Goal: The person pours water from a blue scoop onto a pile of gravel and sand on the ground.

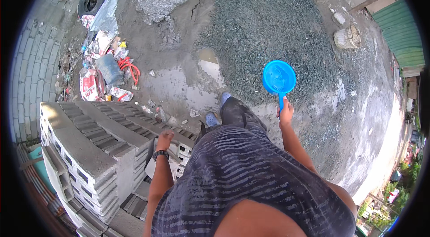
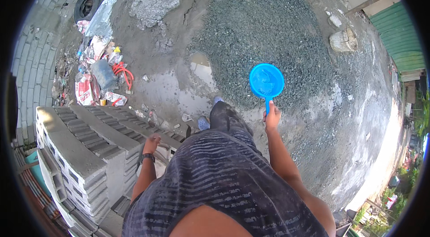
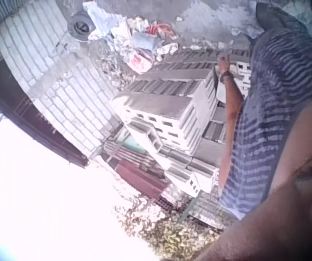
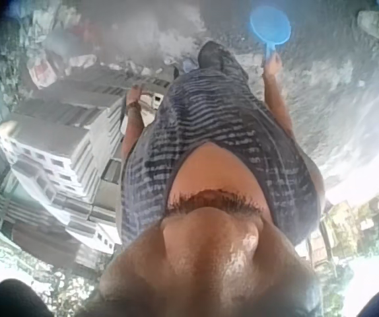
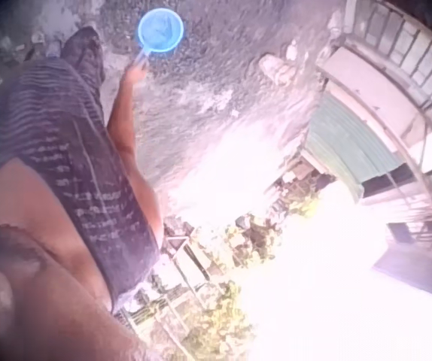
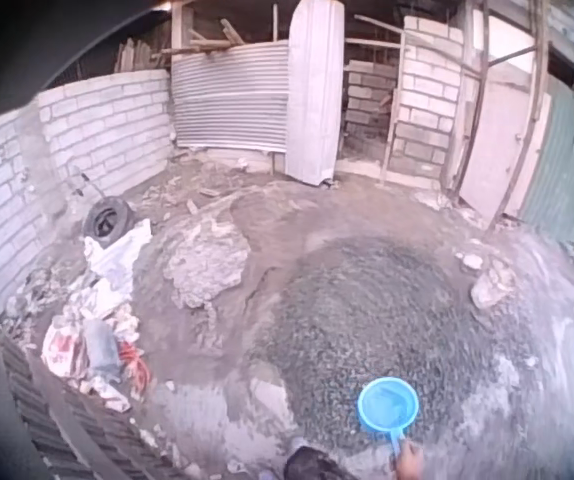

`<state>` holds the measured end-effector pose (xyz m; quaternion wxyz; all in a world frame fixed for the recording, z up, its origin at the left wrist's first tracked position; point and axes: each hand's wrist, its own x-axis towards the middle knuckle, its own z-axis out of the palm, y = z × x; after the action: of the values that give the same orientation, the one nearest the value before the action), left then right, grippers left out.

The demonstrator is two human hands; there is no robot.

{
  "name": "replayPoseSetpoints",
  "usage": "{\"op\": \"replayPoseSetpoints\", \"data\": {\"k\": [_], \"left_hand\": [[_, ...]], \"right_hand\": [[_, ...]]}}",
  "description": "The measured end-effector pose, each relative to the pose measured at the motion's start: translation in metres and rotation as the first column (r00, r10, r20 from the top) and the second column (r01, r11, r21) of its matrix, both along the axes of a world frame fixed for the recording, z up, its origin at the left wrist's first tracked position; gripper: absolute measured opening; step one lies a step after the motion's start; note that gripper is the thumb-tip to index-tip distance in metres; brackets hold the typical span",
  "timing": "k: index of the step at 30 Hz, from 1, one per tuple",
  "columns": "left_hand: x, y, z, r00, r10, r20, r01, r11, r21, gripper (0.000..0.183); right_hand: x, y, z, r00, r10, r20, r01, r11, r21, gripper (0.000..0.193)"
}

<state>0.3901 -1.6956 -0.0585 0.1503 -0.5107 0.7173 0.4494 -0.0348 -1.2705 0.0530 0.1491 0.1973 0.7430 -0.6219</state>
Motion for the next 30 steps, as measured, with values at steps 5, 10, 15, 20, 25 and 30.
{"op": "replayPoseSetpoints", "data": {"k": [5, 10, 15, 20, 25, 30], "left_hand": [[-0.128, -0.08, 0.022, 0.973, -0.107, -0.205, 0.114, 0.993, 0.019, 0.046], [-0.226, -0.127, 0.04, 0.958, -0.234, -0.168, 0.24, 0.971, 0.016, 0.045], [-0.288, -0.195, 0.037, 0.889, -0.458, -0.022, 0.458, 0.887, 0.048, 0.035], [-0.311, -0.259, 0.017, 0.979, -0.195, -0.062, 0.201, 0.973, 0.11, 0.034], [-0.374, -0.314, 0.008, 0.923, -0.386, 0.001, 0.379, 0.906, 0.188, 0.04], [-0.46, -0.4, -0.024, 0.842, -0.535, -0.064, 0.534, 0.812, 0.234, 0.041]], "right_hand": [[0.024, 0.005, -0.025, 0.996, -0.078, 0.05, 0.075, 0.994, 0.075, 0.044], [0.03, -0.017, -0.055, 0.985, -0.137, 0.102, 0.126, 0.986, 0.105, 0.044], [-0.001, -0.069, -0.066, 0.958, -0.241, 0.156, 0.223, 0.966, 0.128, 0.042], [-0.068, -0.138, -0.068, 0.958, -0.267, 0.11, 0.262, 0.963, 0.058, 0.042], [-0.136, -0.21, -0.053, 0.952, -0.306, 0.032, 0.307, 0.951, -0.041, 0.035], [-0.179, -0.292, -0.033, 0.93, -0.363, -0.063, 0.356, 0.929, -0.098, 0.032]]}}
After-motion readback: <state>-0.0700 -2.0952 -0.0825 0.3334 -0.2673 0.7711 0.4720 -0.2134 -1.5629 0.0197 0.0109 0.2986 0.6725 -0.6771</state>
